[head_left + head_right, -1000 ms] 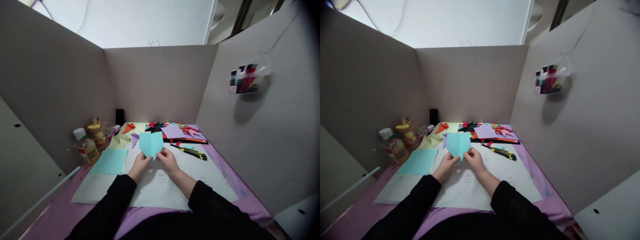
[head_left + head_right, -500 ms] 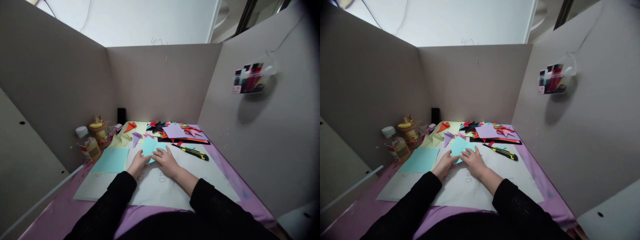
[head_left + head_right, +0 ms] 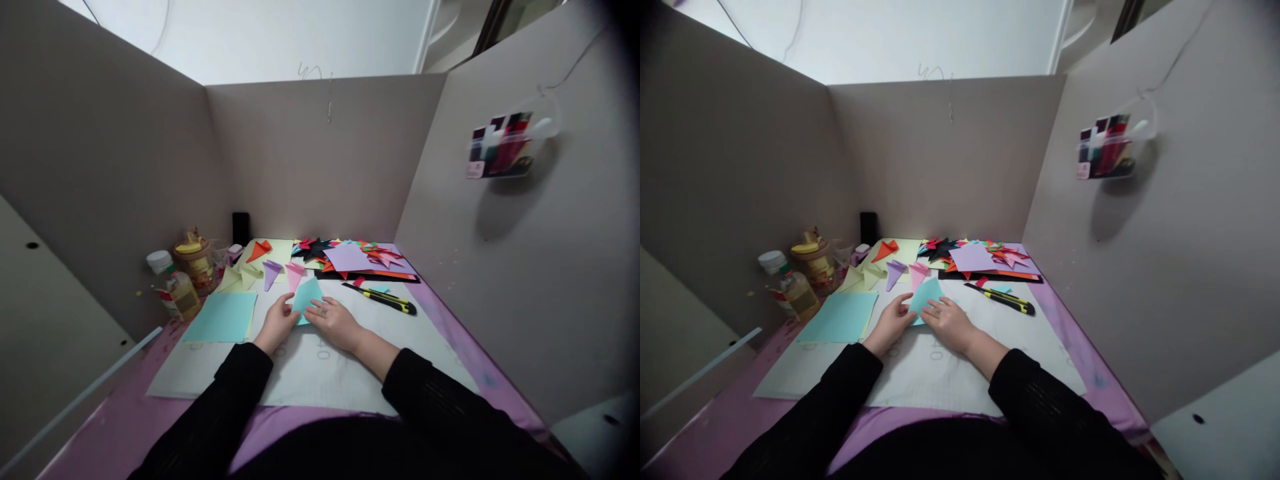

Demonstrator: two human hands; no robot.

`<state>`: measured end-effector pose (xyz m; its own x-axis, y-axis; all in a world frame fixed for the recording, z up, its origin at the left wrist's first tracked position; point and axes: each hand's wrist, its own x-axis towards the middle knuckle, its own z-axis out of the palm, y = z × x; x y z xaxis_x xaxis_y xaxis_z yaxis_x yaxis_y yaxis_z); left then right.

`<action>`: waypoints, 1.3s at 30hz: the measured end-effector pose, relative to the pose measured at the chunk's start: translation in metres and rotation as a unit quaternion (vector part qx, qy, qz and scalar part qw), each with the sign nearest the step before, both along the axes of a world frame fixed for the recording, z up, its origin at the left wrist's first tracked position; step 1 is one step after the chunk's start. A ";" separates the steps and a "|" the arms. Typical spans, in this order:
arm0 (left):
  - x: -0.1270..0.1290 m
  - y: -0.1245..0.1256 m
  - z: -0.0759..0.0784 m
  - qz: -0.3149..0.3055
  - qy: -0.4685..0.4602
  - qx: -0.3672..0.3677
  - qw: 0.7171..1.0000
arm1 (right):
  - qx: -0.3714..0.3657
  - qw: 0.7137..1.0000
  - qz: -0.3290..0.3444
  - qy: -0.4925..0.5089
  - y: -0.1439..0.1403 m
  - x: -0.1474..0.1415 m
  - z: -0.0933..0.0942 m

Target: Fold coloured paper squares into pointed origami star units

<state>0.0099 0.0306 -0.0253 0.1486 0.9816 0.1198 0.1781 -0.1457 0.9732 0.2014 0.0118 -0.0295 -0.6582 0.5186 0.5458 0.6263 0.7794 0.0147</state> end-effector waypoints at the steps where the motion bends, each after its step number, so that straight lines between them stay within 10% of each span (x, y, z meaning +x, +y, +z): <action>1: 0.000 0.000 0.001 -0.003 -0.028 -0.022 0.999 | 0.004 1.000 0.001 0.003 0.000 0.000 0.001; 8: -0.004 0.006 -0.003 0.010 -0.100 -0.141 0.985 | -0.081 0.992 -0.036 -0.085 0.004 0.001 -0.004; 12: -0.010 0.008 -0.009 0.052 0.071 0.021 0.996 | -0.137 0.985 -0.033 -0.096 0.004 0.004 -0.005; 17: -0.017 -0.001 -0.001 -0.070 0.307 0.238 0.919 | -0.190 0.980 -0.023 -0.052 0.006 0.009 -0.002; 23: -0.027 -0.019 0.008 -0.227 0.367 0.251 0.866 | -0.245 0.969 0.008 -0.014 0.014 0.021 -0.003; 39: -0.025 -0.042 0.013 -0.143 0.394 0.274 0.866 | -0.281 0.938 0.039 0.197 0.028 0.028 -0.005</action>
